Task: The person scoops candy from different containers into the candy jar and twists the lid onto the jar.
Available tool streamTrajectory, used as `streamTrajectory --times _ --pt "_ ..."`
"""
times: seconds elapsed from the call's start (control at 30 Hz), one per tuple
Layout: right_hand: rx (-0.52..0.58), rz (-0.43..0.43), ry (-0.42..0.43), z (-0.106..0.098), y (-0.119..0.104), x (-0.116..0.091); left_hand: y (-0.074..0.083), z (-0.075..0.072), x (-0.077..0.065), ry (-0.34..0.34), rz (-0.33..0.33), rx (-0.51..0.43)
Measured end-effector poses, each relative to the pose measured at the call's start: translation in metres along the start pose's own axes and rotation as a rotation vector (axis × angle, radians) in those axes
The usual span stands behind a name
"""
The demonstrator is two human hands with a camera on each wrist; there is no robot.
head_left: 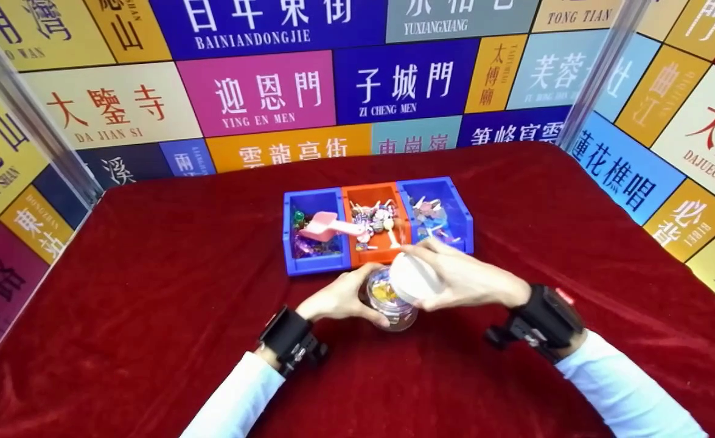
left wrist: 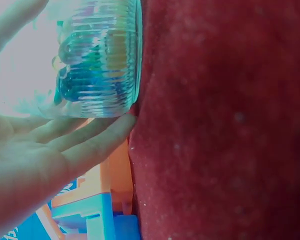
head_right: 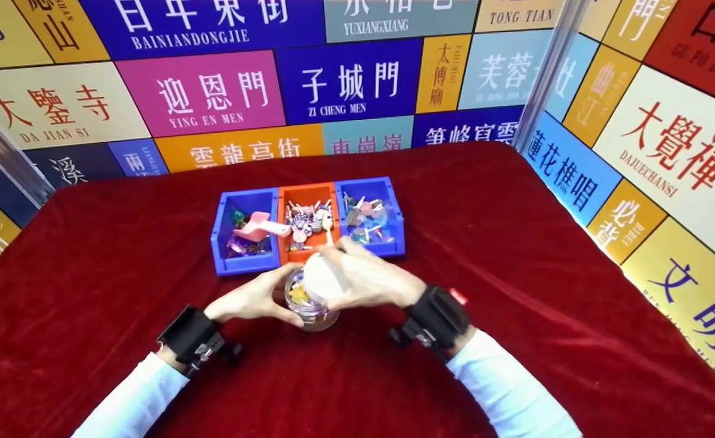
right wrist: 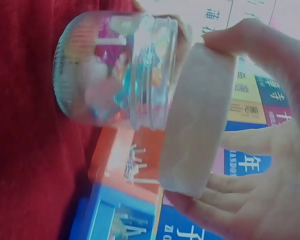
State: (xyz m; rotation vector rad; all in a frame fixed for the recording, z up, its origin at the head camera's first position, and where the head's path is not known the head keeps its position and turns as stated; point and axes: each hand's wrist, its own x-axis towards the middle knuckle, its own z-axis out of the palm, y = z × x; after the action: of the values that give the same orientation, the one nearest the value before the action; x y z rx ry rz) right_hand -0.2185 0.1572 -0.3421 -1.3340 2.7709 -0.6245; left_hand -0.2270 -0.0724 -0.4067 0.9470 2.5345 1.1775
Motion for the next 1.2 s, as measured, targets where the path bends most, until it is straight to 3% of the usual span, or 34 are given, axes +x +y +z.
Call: streamTrajectory --times 0.23,0.8,1.0,1.2 --pt "-0.037 -0.063 -0.043 0.009 -0.005 0.015 -0.001 0.000 0.000 -0.014 -0.008 -0.006" --pt "-0.046 -0.055 -0.098 0.020 -0.012 0.028 0.000 0.000 0.000 -0.013 -0.020 0.005" --pt "-0.060 0.018 -0.065 0.024 -0.015 0.027 0.000 -0.001 -0.001 -0.005 -0.012 0.015" --pt "-0.173 0.070 0.024 0.030 -0.020 0.025 0.000 -0.001 -0.001 0.000 0.002 0.020"
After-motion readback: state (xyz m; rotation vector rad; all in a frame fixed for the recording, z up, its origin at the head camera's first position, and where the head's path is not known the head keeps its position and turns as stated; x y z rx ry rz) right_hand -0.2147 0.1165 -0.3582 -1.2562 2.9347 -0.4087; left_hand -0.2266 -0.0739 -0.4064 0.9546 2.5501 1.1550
